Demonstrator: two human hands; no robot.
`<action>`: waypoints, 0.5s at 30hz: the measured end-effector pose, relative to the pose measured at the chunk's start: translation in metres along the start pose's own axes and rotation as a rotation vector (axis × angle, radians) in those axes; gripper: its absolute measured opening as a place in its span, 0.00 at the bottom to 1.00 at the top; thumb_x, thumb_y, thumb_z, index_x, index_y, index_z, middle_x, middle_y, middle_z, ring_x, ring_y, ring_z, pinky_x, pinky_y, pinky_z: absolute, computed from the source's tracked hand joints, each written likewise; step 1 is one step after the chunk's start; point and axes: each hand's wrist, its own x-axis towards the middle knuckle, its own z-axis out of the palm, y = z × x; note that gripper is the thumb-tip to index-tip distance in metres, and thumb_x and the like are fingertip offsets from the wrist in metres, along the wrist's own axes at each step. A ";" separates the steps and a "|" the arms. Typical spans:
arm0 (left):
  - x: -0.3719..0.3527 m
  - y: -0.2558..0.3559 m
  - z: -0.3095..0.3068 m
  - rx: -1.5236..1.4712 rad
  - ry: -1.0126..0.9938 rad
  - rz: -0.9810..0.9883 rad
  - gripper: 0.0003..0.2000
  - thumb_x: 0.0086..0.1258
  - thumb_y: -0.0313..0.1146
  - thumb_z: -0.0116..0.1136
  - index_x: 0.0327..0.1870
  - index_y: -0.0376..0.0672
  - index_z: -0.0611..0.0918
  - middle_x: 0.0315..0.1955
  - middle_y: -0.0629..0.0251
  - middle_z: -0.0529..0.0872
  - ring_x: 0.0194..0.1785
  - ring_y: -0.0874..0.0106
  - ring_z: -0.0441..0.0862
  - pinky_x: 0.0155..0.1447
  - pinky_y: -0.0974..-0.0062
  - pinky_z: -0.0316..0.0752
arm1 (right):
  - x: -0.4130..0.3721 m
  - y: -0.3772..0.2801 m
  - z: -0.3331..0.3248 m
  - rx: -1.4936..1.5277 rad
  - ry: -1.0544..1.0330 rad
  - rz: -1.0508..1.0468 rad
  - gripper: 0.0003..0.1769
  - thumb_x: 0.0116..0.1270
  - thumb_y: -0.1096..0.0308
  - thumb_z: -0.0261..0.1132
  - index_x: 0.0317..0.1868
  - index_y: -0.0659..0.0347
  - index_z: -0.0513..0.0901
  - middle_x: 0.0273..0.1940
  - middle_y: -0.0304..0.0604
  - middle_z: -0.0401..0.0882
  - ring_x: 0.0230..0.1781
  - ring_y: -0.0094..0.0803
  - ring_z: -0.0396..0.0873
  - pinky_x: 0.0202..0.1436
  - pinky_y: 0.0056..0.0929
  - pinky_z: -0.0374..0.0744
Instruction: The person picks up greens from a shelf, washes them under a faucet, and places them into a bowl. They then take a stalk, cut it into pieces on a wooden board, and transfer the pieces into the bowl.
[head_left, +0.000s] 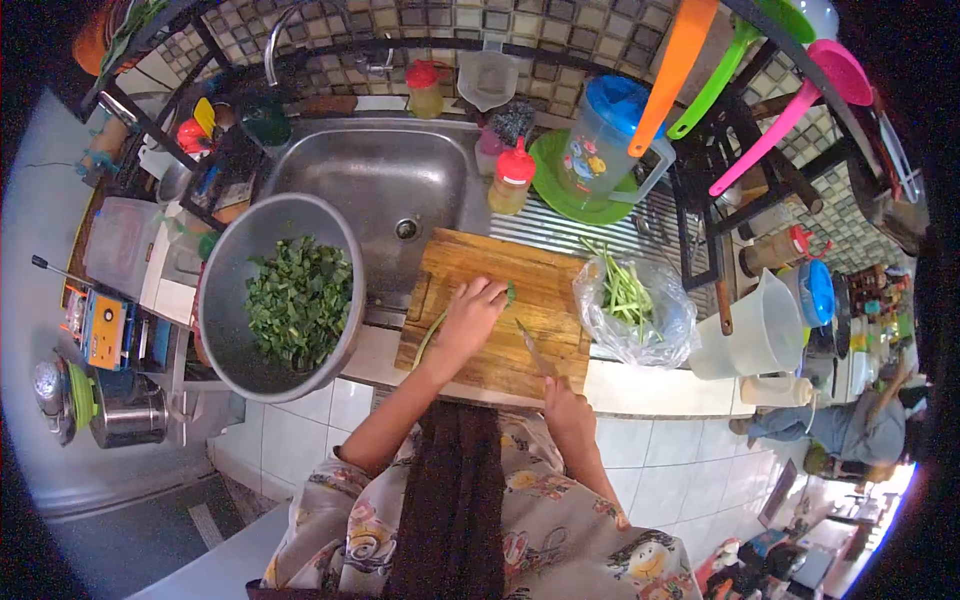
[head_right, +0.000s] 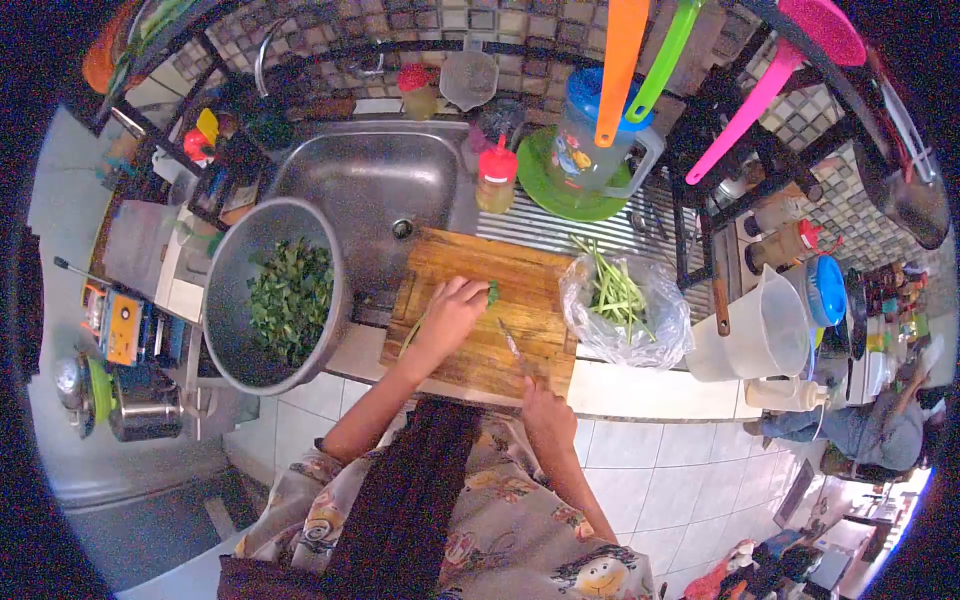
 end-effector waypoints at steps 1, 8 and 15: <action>0.004 -0.004 0.001 -0.001 0.000 0.007 0.10 0.54 0.29 0.53 0.38 0.44 0.81 0.39 0.72 0.79 0.47 0.71 0.73 0.49 0.71 0.68 | 0.000 0.002 0.001 0.040 -0.010 0.006 0.22 0.71 0.50 0.43 0.40 0.60 0.74 0.24 0.60 0.79 0.27 0.58 0.79 0.28 0.50 0.79; 0.014 -0.009 0.006 -0.037 -0.171 0.074 0.09 0.54 0.27 0.54 0.38 0.42 0.77 0.37 0.66 0.79 0.46 0.67 0.74 0.48 0.69 0.70 | -0.008 -0.005 -0.008 0.173 -0.036 0.055 0.21 0.71 0.53 0.44 0.37 0.63 0.73 0.25 0.63 0.77 0.29 0.62 0.77 0.31 0.55 0.75; -0.001 0.002 -0.118 -0.300 0.281 -0.428 0.08 0.58 0.26 0.60 0.37 0.42 0.76 0.32 0.60 0.79 0.38 0.61 0.75 0.42 0.67 0.71 | -0.002 0.002 -0.001 0.125 -0.112 0.122 0.23 0.71 0.48 0.41 0.43 0.60 0.73 0.27 0.64 0.78 0.31 0.61 0.79 0.34 0.55 0.77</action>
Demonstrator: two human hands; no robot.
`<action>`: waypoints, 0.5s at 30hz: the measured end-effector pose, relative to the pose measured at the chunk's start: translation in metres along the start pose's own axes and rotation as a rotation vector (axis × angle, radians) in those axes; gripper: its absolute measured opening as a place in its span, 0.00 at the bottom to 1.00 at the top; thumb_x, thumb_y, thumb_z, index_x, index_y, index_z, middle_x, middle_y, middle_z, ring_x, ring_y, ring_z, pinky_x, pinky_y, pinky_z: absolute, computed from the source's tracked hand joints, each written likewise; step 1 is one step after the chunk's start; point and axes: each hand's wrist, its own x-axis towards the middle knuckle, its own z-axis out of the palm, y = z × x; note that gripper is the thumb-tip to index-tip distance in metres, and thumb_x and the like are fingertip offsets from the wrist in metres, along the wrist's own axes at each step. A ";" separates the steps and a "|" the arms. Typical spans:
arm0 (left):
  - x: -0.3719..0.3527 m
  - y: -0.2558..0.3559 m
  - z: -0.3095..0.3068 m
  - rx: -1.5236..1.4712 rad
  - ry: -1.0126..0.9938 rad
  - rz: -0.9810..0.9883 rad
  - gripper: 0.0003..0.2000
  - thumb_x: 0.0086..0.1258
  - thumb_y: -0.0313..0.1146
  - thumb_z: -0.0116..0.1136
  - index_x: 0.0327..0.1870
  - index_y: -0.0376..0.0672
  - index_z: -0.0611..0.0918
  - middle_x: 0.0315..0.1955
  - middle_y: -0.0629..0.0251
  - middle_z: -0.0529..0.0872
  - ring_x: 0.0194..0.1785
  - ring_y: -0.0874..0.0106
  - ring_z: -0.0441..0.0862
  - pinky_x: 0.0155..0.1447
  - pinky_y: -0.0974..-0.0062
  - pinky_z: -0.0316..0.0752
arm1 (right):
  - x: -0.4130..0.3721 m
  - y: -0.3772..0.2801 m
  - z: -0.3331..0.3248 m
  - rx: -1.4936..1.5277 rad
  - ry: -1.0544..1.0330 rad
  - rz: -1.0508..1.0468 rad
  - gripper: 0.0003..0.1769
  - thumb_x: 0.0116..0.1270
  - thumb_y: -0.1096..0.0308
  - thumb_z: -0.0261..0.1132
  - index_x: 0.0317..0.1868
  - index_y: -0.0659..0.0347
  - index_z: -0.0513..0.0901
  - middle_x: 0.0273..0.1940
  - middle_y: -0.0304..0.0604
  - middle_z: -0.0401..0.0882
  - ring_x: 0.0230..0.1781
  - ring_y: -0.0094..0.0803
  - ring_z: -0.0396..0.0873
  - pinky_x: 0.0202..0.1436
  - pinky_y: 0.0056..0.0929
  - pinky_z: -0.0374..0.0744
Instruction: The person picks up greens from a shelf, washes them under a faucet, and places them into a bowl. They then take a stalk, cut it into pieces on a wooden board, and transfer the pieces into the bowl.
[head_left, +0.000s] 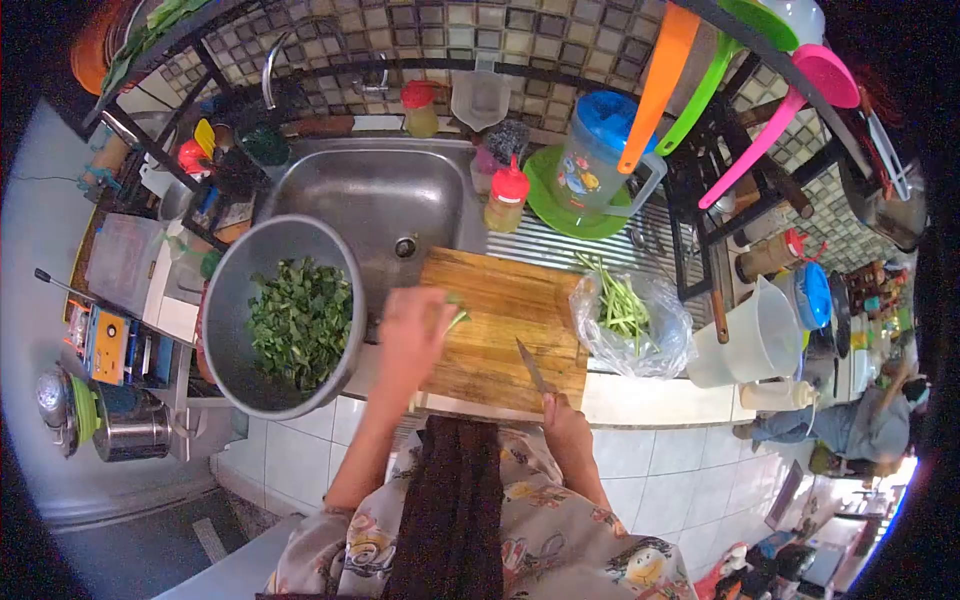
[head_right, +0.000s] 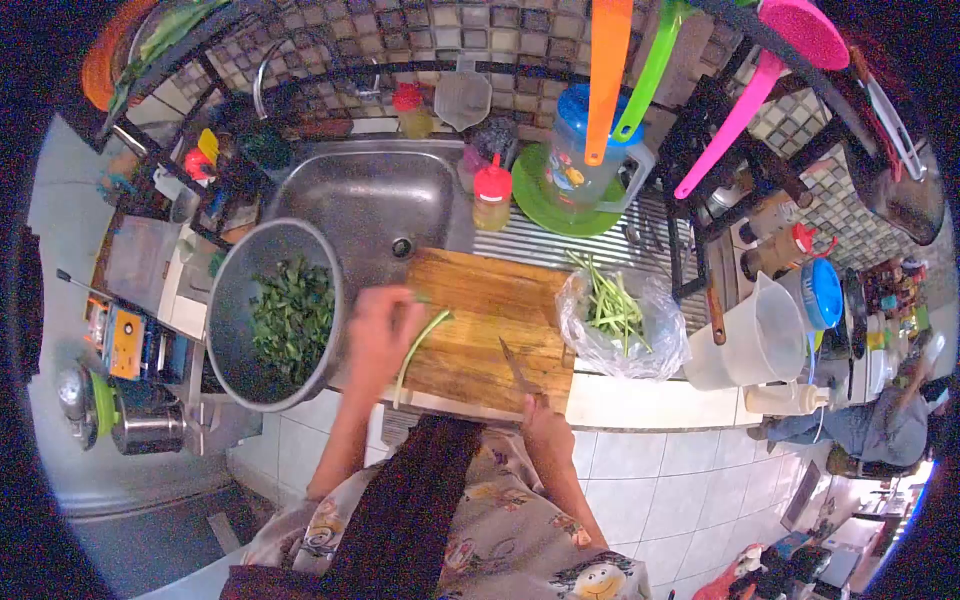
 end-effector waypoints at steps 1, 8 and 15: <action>0.000 0.000 -0.029 0.057 0.070 -0.094 0.07 0.57 0.26 0.61 0.36 0.42 0.77 0.31 0.60 0.79 0.38 0.61 0.76 0.41 0.68 0.71 | -0.001 -0.002 -0.003 0.005 0.006 -0.014 0.23 0.71 0.49 0.41 0.44 0.60 0.73 0.27 0.64 0.78 0.31 0.61 0.79 0.34 0.55 0.77; -0.036 -0.110 -0.146 0.841 0.254 -0.158 0.05 0.63 0.24 0.53 0.37 0.40 0.81 0.38 0.58 0.83 0.42 0.60 0.78 0.42 0.67 0.72 | 0.002 -0.012 -0.013 -0.019 0.022 -0.067 0.22 0.71 0.49 0.43 0.44 0.60 0.73 0.27 0.63 0.78 0.31 0.62 0.78 0.34 0.54 0.76; -0.046 -0.035 -0.069 -0.125 0.158 -0.210 0.06 0.62 0.27 0.56 0.39 0.42 0.81 0.36 0.59 0.83 0.39 0.63 0.80 0.44 0.71 0.73 | 0.008 -0.044 -0.006 0.045 0.184 -0.110 0.20 0.70 0.53 0.46 0.44 0.62 0.72 0.25 0.61 0.78 0.27 0.59 0.78 0.31 0.53 0.75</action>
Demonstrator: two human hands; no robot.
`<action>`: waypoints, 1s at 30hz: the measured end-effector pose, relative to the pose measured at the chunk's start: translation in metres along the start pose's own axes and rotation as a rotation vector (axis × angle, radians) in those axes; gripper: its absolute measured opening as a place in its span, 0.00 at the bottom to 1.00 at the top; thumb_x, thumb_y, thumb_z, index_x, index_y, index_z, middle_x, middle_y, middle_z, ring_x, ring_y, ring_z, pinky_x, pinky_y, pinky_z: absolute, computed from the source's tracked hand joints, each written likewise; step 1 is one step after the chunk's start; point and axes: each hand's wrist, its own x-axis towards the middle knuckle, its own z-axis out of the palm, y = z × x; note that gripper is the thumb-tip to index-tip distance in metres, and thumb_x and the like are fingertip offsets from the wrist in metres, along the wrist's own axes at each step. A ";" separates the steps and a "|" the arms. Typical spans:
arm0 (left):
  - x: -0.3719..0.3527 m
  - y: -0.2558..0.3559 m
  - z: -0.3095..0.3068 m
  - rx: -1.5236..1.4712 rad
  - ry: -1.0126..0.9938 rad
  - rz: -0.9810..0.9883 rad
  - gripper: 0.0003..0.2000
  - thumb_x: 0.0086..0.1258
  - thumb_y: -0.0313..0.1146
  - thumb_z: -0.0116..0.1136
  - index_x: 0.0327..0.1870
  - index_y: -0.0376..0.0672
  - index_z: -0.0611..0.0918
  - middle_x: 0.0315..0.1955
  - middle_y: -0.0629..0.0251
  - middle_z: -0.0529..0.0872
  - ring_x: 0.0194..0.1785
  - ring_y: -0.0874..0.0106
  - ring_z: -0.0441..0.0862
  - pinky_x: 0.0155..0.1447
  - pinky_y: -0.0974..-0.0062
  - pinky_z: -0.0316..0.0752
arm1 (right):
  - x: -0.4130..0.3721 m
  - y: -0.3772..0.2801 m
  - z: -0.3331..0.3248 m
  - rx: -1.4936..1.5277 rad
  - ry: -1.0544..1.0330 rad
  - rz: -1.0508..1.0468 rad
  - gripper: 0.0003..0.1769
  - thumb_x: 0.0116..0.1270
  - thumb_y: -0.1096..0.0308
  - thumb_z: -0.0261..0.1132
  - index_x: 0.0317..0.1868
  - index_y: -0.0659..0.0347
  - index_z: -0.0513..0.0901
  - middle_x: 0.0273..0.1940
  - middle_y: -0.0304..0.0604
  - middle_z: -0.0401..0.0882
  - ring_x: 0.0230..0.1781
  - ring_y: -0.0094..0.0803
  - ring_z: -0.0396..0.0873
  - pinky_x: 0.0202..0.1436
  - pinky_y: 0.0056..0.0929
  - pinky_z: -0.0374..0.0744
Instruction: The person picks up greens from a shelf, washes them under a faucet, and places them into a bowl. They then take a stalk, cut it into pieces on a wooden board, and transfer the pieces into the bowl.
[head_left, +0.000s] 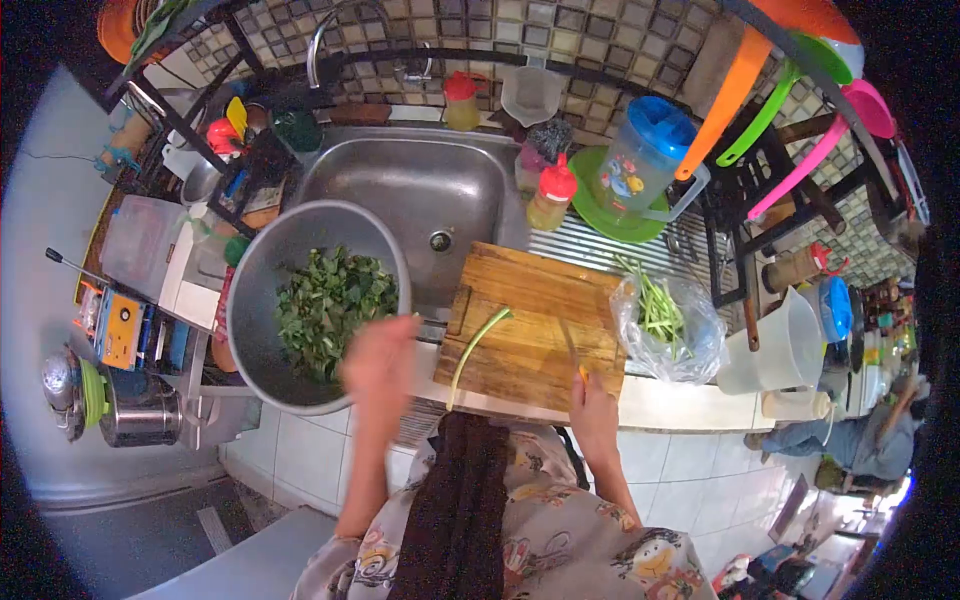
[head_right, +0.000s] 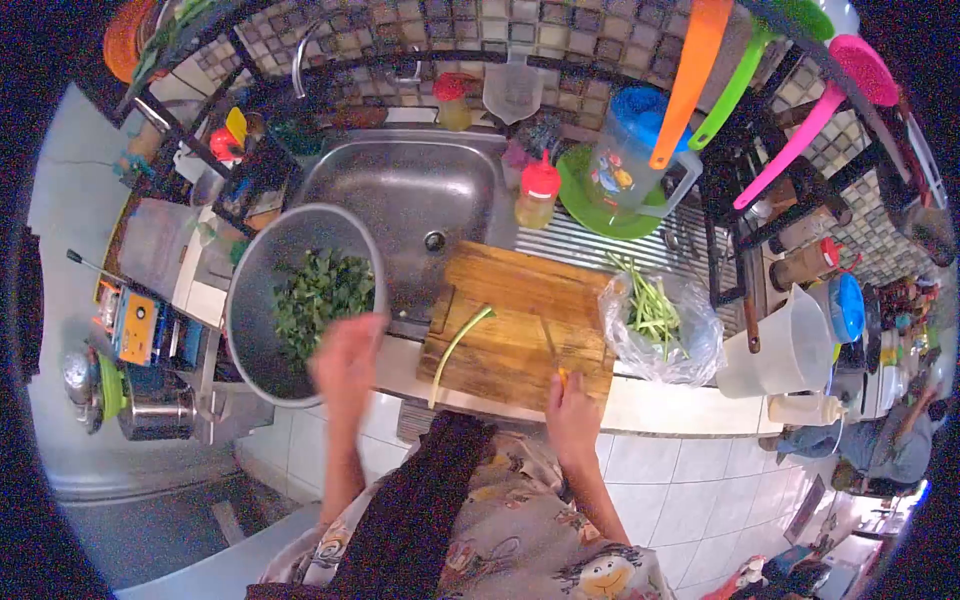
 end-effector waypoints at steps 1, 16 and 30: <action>-0.005 0.009 0.023 0.090 -0.178 0.102 0.07 0.62 0.26 0.56 0.40 0.41 0.82 0.35 0.59 0.82 0.39 0.64 0.81 0.45 0.70 0.74 | 0.001 -0.003 0.006 0.078 0.063 -0.064 0.18 0.70 0.54 0.48 0.44 0.62 0.73 0.24 0.60 0.78 0.27 0.58 0.78 0.30 0.53 0.74; -0.034 -0.060 0.134 0.191 -0.407 0.270 0.11 0.57 0.29 0.55 0.41 0.44 0.82 0.39 0.66 0.77 0.44 0.63 0.73 0.46 0.64 0.71 | -0.014 -0.020 0.037 0.149 0.139 -0.063 0.17 0.71 0.54 0.48 0.35 0.61 0.71 0.19 0.58 0.75 0.22 0.57 0.77 0.23 0.51 0.73; -0.043 -0.063 0.140 0.131 -0.263 0.238 0.08 0.57 0.28 0.57 0.37 0.43 0.83 0.33 0.65 0.77 0.40 0.62 0.74 0.45 0.65 0.70 | -0.021 -0.026 0.054 -0.022 0.091 -0.062 0.16 0.70 0.54 0.49 0.39 0.60 0.69 0.17 0.56 0.75 0.19 0.56 0.77 0.22 0.51 0.75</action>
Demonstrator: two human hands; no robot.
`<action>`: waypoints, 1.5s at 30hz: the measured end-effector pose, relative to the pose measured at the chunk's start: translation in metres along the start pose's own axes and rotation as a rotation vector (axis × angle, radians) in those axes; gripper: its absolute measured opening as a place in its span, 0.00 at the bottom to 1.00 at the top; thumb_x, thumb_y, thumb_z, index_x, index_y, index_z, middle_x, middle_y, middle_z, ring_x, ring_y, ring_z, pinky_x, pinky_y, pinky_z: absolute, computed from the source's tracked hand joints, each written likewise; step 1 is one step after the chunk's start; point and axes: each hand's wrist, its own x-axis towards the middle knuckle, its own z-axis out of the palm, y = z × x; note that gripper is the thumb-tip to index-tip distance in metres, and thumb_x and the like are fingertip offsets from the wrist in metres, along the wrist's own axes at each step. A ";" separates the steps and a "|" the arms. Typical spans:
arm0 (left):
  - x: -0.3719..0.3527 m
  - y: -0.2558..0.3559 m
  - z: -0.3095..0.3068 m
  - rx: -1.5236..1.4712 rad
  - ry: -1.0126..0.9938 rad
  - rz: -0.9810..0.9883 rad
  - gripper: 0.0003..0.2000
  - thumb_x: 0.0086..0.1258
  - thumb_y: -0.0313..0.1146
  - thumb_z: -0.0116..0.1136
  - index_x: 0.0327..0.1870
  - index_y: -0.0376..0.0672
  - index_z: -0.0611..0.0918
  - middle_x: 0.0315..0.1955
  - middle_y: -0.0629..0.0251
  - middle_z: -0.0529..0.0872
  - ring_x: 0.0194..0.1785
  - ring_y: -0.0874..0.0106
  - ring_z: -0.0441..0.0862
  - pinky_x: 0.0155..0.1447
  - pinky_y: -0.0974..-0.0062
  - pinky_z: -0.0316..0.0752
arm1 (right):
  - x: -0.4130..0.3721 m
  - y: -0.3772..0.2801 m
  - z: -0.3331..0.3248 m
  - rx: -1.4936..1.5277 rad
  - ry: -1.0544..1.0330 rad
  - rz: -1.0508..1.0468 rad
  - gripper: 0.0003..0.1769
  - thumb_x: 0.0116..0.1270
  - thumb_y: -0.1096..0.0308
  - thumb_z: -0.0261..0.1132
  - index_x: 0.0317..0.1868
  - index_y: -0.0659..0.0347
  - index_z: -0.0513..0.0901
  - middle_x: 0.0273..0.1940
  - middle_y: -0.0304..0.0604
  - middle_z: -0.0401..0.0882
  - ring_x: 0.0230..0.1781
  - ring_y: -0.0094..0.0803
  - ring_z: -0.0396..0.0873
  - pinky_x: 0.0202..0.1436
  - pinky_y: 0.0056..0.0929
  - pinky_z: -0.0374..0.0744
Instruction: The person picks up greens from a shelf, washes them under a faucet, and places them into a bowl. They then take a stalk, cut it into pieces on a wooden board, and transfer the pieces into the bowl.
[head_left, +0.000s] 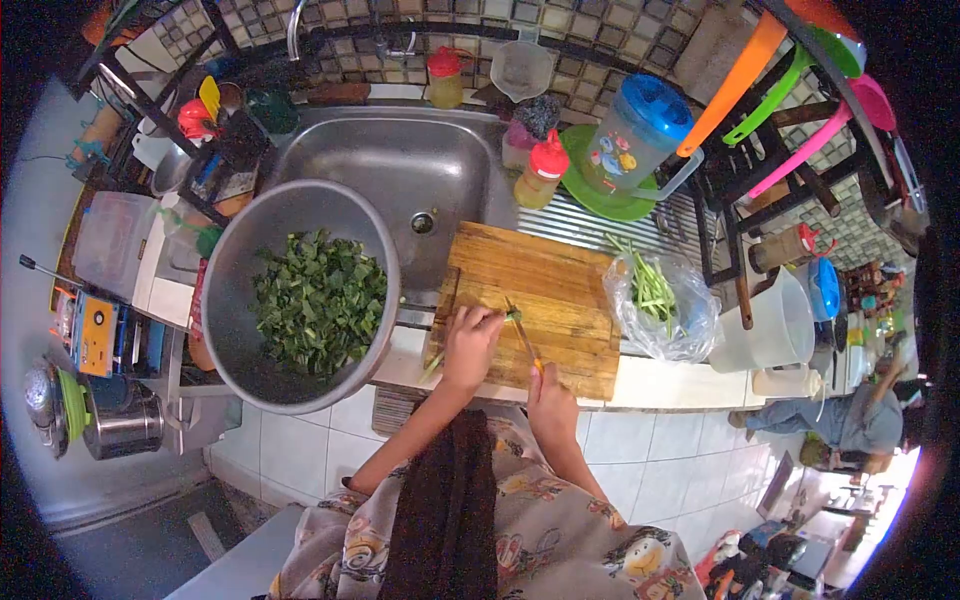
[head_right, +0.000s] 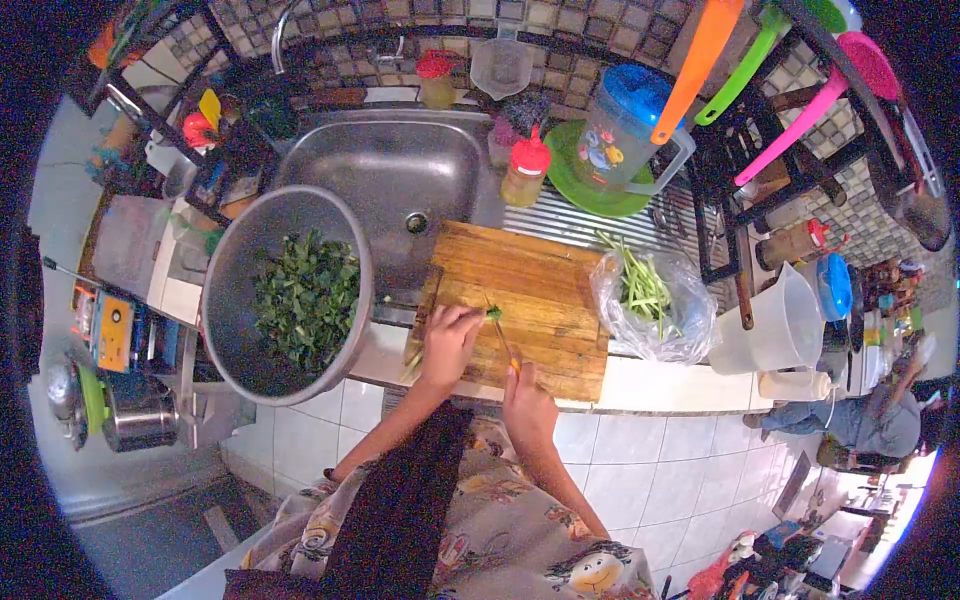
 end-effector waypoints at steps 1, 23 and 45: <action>0.001 0.000 0.000 -0.063 0.019 -0.017 0.07 0.57 0.28 0.57 0.36 0.43 0.82 0.33 0.65 0.78 0.40 0.61 0.74 0.45 0.64 0.70 | 0.000 -0.002 0.000 -0.003 -0.010 -0.007 0.15 0.70 0.55 0.49 0.39 0.60 0.69 0.17 0.56 0.76 0.19 0.56 0.78 0.22 0.50 0.76; 0.003 0.008 -0.007 0.004 -0.028 0.004 0.07 0.56 0.24 0.58 0.35 0.41 0.83 0.32 0.62 0.80 0.41 0.60 0.76 0.46 0.65 0.72 | -0.014 0.005 0.008 -0.198 -0.098 0.110 0.17 0.69 0.52 0.49 0.47 0.56 0.70 0.17 0.52 0.78 0.19 0.51 0.79 0.21 0.48 0.78; 0.006 -0.004 -0.010 -0.156 -0.087 -0.141 0.05 0.62 0.29 0.55 0.33 0.38 0.80 0.32 0.57 0.79 0.39 0.56 0.76 0.44 0.64 0.72 | 0.010 -0.018 0.020 -0.210 0.045 -0.049 0.15 0.69 0.53 0.50 0.41 0.57 0.71 0.15 0.49 0.76 0.16 0.49 0.79 0.18 0.45 0.77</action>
